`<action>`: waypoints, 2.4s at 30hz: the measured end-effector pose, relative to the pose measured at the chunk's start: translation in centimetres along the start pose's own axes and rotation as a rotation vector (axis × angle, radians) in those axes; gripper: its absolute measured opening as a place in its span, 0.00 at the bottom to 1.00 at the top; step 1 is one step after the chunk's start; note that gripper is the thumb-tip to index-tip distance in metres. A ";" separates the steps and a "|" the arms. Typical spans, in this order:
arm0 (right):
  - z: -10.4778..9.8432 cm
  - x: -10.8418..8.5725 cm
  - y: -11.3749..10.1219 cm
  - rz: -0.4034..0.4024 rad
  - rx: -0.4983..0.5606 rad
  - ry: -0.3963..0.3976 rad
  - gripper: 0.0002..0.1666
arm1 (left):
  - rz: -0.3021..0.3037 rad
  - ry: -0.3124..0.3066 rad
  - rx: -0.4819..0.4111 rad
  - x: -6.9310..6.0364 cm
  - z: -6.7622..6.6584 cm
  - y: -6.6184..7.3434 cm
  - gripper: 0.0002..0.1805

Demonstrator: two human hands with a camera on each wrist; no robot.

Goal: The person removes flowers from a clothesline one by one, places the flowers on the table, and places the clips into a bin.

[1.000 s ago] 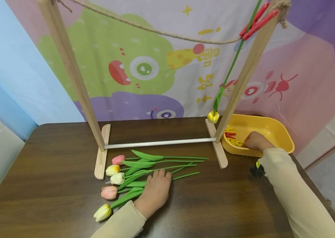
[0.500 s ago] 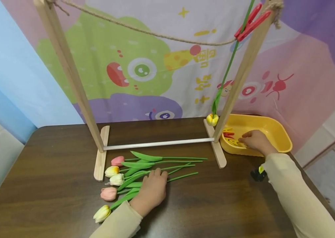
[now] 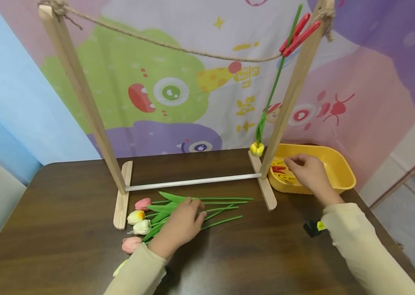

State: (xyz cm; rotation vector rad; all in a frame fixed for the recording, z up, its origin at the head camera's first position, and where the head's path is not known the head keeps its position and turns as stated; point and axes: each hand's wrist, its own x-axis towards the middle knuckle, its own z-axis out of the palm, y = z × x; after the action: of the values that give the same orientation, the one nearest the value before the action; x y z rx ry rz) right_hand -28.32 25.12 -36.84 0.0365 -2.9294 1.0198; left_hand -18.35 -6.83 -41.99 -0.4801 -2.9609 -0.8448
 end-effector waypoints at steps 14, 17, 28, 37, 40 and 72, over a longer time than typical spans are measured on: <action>-2.5 -0.7 -7.4 -0.210 0.298 0.341 0.18 | 0.036 0.237 -0.341 4.7 -4.1 3.8 0.09; -3.6 -0.4 -9.2 -0.288 0.393 0.407 0.15 | 0.082 0.290 -0.434 6.1 -4.9 5.1 0.10; -9.0 1.5 -14.9 -0.432 0.634 0.593 0.12 | 0.137 0.366 -0.676 10.6 -7.9 9.4 0.11; -12.2 2.4 -17.7 -0.515 0.631 0.533 0.17 | 0.178 0.367 -0.700 13.1 -8.8 11.4 0.12; -13.0 2.2 -18.3 -0.489 0.547 0.493 0.21 | 0.201 0.364 -0.701 14.0 -9.1 12.0 0.12; -15.7 2.8 -18.8 -0.381 0.772 0.126 0.24 | 0.241 0.284 -0.816 16.1 -8.7 15.3 0.20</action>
State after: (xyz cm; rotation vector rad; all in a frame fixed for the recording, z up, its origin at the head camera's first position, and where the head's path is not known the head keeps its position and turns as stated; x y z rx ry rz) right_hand -30.00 20.11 -12.75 0.4995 -2.1189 1.8817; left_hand -29.58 5.57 -25.04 -0.6378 -2.1406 -1.8736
